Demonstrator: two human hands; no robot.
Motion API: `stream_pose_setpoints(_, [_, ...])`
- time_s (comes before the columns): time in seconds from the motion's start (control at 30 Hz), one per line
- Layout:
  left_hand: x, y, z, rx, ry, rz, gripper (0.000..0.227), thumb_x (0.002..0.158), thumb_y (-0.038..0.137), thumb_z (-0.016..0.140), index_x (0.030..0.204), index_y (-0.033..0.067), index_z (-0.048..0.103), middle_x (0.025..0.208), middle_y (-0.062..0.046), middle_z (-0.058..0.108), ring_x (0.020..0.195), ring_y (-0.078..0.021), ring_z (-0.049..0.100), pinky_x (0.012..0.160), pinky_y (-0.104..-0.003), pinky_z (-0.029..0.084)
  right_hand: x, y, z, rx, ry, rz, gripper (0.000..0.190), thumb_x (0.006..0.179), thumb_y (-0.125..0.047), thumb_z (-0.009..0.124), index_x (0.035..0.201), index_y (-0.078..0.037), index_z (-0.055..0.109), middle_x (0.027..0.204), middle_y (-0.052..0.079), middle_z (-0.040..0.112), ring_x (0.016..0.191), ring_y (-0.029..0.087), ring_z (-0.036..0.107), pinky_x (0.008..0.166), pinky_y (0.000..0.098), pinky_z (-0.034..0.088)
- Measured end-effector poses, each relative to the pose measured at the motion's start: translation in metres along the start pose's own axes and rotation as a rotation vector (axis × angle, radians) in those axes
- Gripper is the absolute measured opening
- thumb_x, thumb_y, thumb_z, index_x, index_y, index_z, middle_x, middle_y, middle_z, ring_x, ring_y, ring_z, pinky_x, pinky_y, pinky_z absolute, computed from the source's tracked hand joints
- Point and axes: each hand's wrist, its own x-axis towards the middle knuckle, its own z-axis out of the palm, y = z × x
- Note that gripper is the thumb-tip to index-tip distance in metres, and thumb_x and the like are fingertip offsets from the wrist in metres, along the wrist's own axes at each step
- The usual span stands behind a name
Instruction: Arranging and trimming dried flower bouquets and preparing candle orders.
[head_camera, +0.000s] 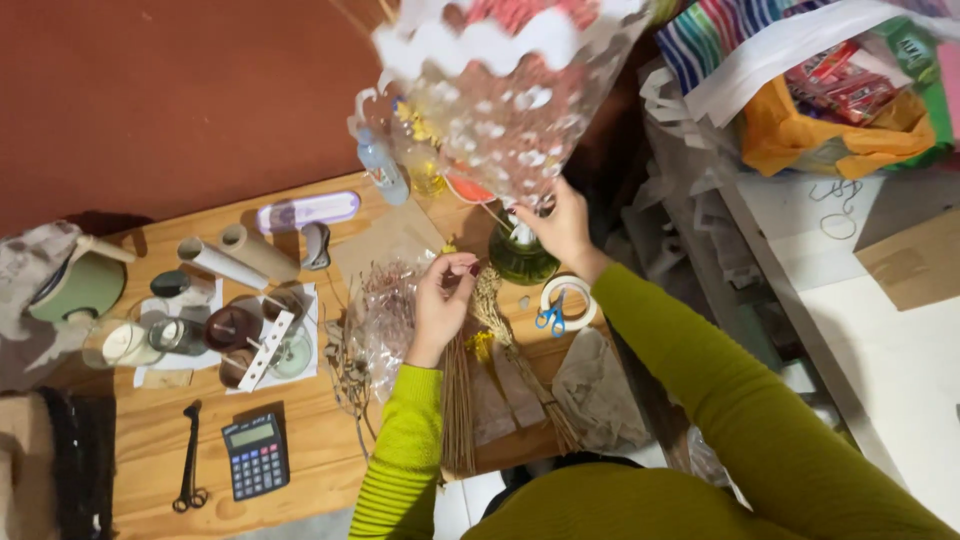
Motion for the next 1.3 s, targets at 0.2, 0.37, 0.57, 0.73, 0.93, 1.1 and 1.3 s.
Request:
stream_pose_setpoints(0.2, [0.046,0.149,0.010,0.536,0.279,0.587,0.054,0.093,0.008,0.075,0.140,0.0027,0.049,0.151,-0.019,0.047,0.142,-0.0350,0.046,0.121,-0.047,0.037,0.002,-0.019,-0.011,-0.270,-0.048,0.028,0.064,0.070,-0.033,0.095,0.115,-0.002,0.063,0.096,0.015,0.072,0.091,0.036,0.070,0.081,0.0439,0.055])
stream_pose_setpoints(0.37, [0.092,0.257,0.041,0.767,0.012,0.957,0.074,0.075,0.005,0.071,0.145,0.0025,0.048,0.148,-0.016,0.052,0.147,-0.0369,0.040,0.125,-0.060,0.017,0.000,-0.030,-0.009,-0.409,-0.009,0.031,0.078,0.066,-0.039,0.098,0.120,-0.001,0.058,0.087,0.012,0.069,0.086,0.035,0.068,0.074,0.0454,0.054])
stream_pose_setpoints(0.57, [0.100,0.206,0.041,0.700,-0.009,1.112,0.020,0.089,0.007,0.074,0.108,0.0039,0.069,0.104,-0.009,0.063,0.106,-0.0288,0.060,0.107,-0.049,0.045,0.005,-0.042,-0.050,-0.084,0.059,-0.064,0.087,0.063,-0.024,0.097,0.131,0.002,0.049,0.118,0.018,0.058,0.109,0.029,0.059,0.097,0.0399,0.051])
stream_pose_setpoints(0.73, [0.099,0.203,0.042,0.679,0.012,1.205,0.016,0.088,0.003,0.072,0.104,0.0020,0.071,0.101,-0.009,0.064,0.100,-0.0262,0.064,0.105,-0.049,0.051,0.060,-0.174,-0.131,-0.285,0.115,-0.600,0.059,0.087,-0.006,0.078,0.140,-0.002,0.053,0.143,0.018,0.055,0.139,0.036,0.050,0.122,0.0465,0.038])
stream_pose_setpoints(0.93, [0.104,0.218,0.038,0.662,0.015,1.195,0.014,0.091,0.002,0.072,0.105,0.0021,0.069,0.101,-0.009,0.063,0.103,-0.0253,0.064,0.116,-0.052,0.048,0.127,-0.189,-0.145,-0.611,-0.163,-1.079,0.013,0.098,-0.013,0.079,0.109,-0.008,0.075,0.121,0.003,0.069,0.134,0.027,0.053,0.122,0.0497,0.027])
stream_pose_setpoints(1.1, [0.110,0.234,0.035,0.825,0.113,1.159,0.014,0.095,0.011,0.076,0.105,0.0026,0.071,0.100,-0.009,0.064,0.103,-0.0278,0.058,0.106,-0.050,0.043,0.130,-0.179,-0.140,-0.653,-0.179,-1.197,0.006,0.103,-0.014,0.079,0.099,-0.009,0.077,0.109,-0.002,0.069,0.125,0.019,0.056,0.122,0.0437,0.029])
stream_pose_setpoints(1.3, [0.123,0.208,0.016,0.834,0.141,1.141,0.013,0.092,0.007,0.074,0.104,0.0120,0.077,0.098,-0.003,0.065,0.109,-0.0254,0.059,0.104,-0.044,0.036,0.105,-0.167,-0.141,-0.641,-0.098,-1.240,0.006,0.097,-0.014,0.082,0.098,-0.009,0.080,0.105,0.001,0.070,0.119,0.021,0.059,0.116,0.0445,0.035])
